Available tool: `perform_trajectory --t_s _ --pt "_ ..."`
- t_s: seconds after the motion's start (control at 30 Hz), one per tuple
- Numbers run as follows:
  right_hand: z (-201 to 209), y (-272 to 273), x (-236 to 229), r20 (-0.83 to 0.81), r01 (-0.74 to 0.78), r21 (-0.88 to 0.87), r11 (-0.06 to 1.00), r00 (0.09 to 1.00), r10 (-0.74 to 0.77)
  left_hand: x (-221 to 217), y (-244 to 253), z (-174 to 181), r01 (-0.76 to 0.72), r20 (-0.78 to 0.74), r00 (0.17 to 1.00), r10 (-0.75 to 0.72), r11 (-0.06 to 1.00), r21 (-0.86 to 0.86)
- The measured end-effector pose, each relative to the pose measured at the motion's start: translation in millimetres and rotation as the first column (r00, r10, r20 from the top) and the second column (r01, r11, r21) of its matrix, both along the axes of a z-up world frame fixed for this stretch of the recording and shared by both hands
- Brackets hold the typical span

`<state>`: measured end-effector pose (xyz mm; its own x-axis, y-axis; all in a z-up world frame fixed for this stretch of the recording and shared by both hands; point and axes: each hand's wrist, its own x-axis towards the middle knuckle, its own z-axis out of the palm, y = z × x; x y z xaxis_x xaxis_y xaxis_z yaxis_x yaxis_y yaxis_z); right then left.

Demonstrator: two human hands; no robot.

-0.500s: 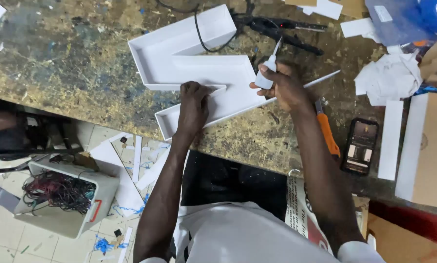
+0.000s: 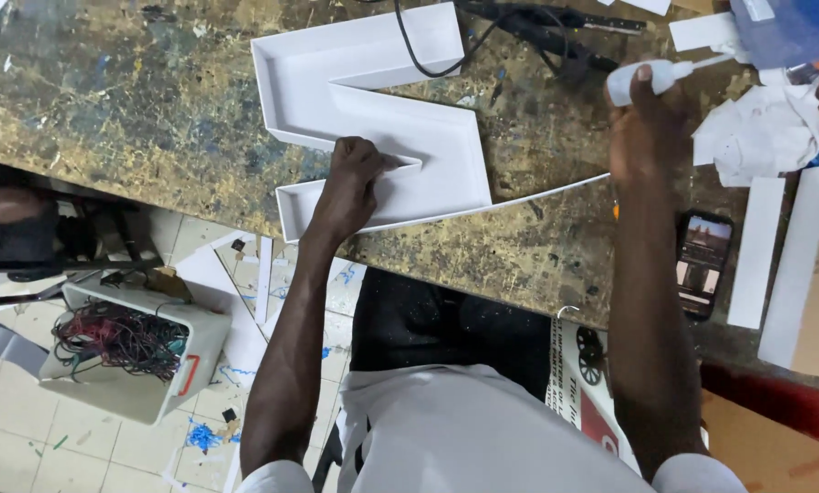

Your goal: The person assembles a large white acrylic letter by applying glue to the edges of the pieces and pressing them together. They use a utility knife to trim excess material from the joints and then peel protective film off a separate acrylic sheet.

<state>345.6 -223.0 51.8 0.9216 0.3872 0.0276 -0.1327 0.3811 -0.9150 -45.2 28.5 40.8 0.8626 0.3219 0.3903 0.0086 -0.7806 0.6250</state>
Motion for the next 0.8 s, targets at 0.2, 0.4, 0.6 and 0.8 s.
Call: perform_trajectory --t_s 0.2,0.4,0.6,0.8 --pt "40 -24 -76 0.116 -0.308 -0.320 0.896 0.926 0.360 -36 34 4 -0.087 -0.024 0.995 0.093 0.977 0.194" --pt "17 -12 -161 0.122 -0.525 -0.436 0.731 0.771 0.626 -52 14 21 -0.229 -0.011 0.972 0.235 0.955 0.186" --pt "44 -29 -219 0.236 -0.498 -0.591 0.635 0.645 0.727 -67 -57 -16 -0.253 0.254 0.946 0.203 0.951 0.180" --pt "30 -25 -247 0.318 -0.425 -0.642 0.639 0.611 0.725 -45 -71 -78 -0.315 0.251 0.940 0.232 0.874 0.370"
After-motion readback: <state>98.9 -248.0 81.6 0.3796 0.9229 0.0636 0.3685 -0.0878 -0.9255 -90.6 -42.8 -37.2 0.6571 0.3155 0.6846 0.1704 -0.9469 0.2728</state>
